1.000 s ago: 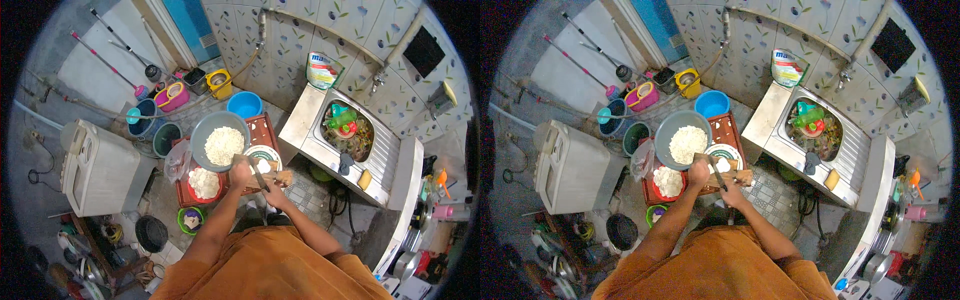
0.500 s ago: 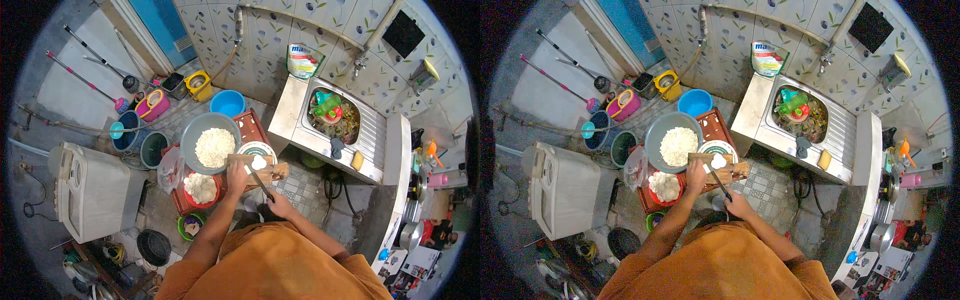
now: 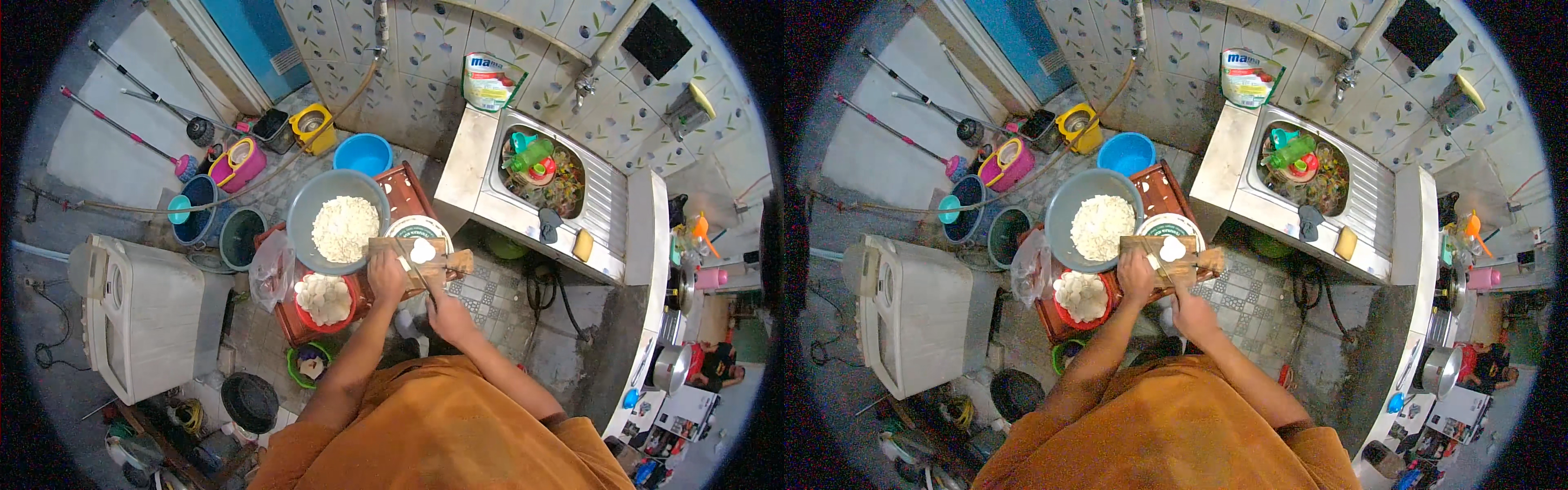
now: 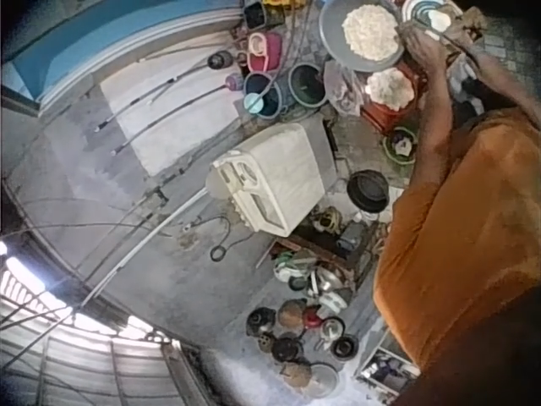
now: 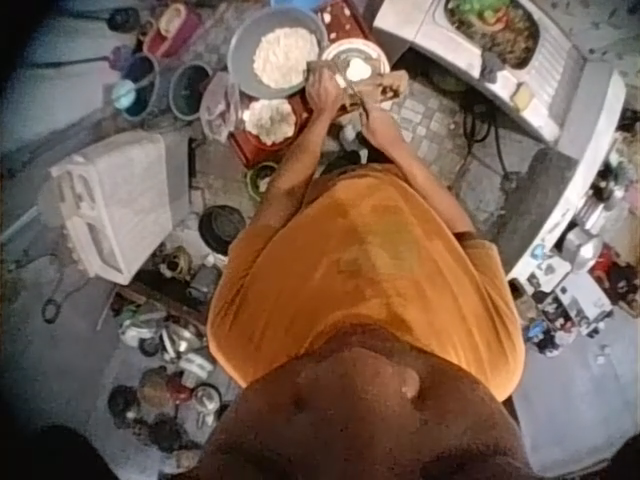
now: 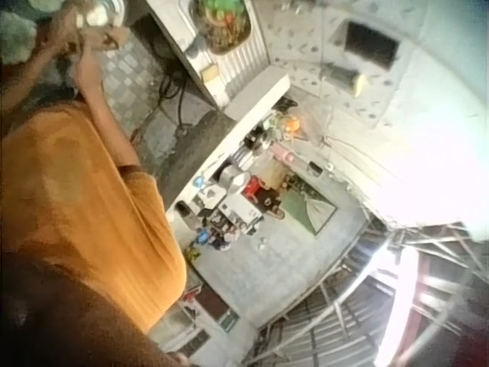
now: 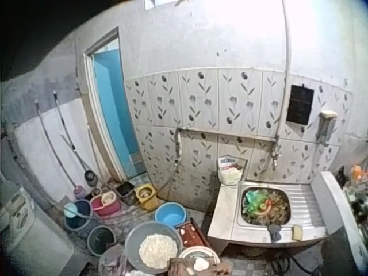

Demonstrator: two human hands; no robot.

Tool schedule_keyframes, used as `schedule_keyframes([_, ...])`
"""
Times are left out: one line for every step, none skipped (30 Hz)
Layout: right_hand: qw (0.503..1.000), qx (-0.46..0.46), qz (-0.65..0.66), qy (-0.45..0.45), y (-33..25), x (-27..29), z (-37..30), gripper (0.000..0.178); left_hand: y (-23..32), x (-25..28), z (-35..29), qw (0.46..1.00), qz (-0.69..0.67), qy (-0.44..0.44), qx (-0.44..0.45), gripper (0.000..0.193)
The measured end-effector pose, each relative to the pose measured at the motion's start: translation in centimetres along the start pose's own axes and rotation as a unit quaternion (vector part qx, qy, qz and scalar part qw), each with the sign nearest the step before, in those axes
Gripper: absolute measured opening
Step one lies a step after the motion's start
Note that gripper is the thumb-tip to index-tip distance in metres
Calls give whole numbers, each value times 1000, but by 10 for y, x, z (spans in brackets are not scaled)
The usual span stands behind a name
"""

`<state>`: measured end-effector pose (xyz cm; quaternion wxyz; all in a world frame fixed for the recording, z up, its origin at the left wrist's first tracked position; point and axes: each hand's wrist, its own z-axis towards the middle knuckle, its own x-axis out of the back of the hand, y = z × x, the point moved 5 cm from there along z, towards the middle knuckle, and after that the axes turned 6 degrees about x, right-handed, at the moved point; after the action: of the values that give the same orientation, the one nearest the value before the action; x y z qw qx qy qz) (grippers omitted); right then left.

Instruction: Cutting a white block of food into small pieces on a wooden board using a knife.

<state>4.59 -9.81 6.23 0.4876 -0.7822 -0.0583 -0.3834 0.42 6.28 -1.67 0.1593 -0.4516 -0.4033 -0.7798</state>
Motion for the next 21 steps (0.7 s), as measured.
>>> schedule_keyframes([1000,-2,-25,2,-2,-2,1,48,0,0,-1,1000,17,2,-12,8])
schedule_keyframes([1000,-1,-25,1,-3,-5,3,48,-1,1,-2,1000,17,3,-12,8])
schedule_keyframes([1000,7,-23,6,-5,-6,4,48,-2,0,-3,999,32,-4,-18,11])
schedule_keyframes([1000,16,-23,10,-5,-7,6,48,0,1,-2,999,47,-9,-25,14])
schedule_keyframes([1000,18,-23,10,-4,-10,7,48,1,2,-1,999,47,-8,-25,14])
schedule_keyframes([999,7,-33,4,-2,-13,7,49,3,5,-1,999,30,4,-36,11])
schedule_keyframes([999,-6,-42,-2,-1,-14,6,49,7,8,-2,999,12,14,-49,8])
schedule_keyframes([999,-6,-43,-2,-1,-13,6,49,10,10,-1,999,12,14,-48,8])
schedule_keyframes([998,-19,-54,-13,2,-13,5,48,13,11,0,999,9,9,-53,8])
schedule_keyframes([997,-32,-65,-24,1,-12,5,46,12,10,-1,998,8,5,-57,8])
schedule_keyframes([997,-32,-65,-24,-2,-11,5,46,10,10,-1,998,8,5,-56,8])
schedule_keyframes([996,-33,-73,-30,-4,-10,5,46,8,8,-1,998,39,-12,-47,15])
schedule_keyframes([995,-34,-82,-36,-6,-9,5,46,5,6,-2,996,70,-28,-37,22])
schedule_keyframes([995,-34,-81,-36,-8,-8,5,46,4,5,-2,996,70,-29,-37,22])
schedule_keyframes([994,-38,-88,-42,-10,-7,5,46,3,4,-2,996,73,-29,-38,22])
schedule_keyframes([993,-43,-95,-49,-10,-6,5,46,4,4,-2,996,76,-29,-38,21])
schedule_keyframes([993,-43,-95,-48,-11,-5,4,46,4,4,-2,996,76,-29,-39,21])
schedule_keyframes([993,-51,-96,-53,-12,-4,4,46,4,3,-2,996,77,-39,-36,21])
schedule_keyframes([992,-60,-96,-58,-11,-4,3,46,4,2,-2,995,77,-50,-34,21])
schedule_keyframes([992,-60,-96,-57,-9,-5,4,46,5,3,-2,995,77,-50,-34,21])
schedule_keyframes([990,-66,-103,-63,-4,-8,5,45,7,4,-2,996,69,-37,-40,21])
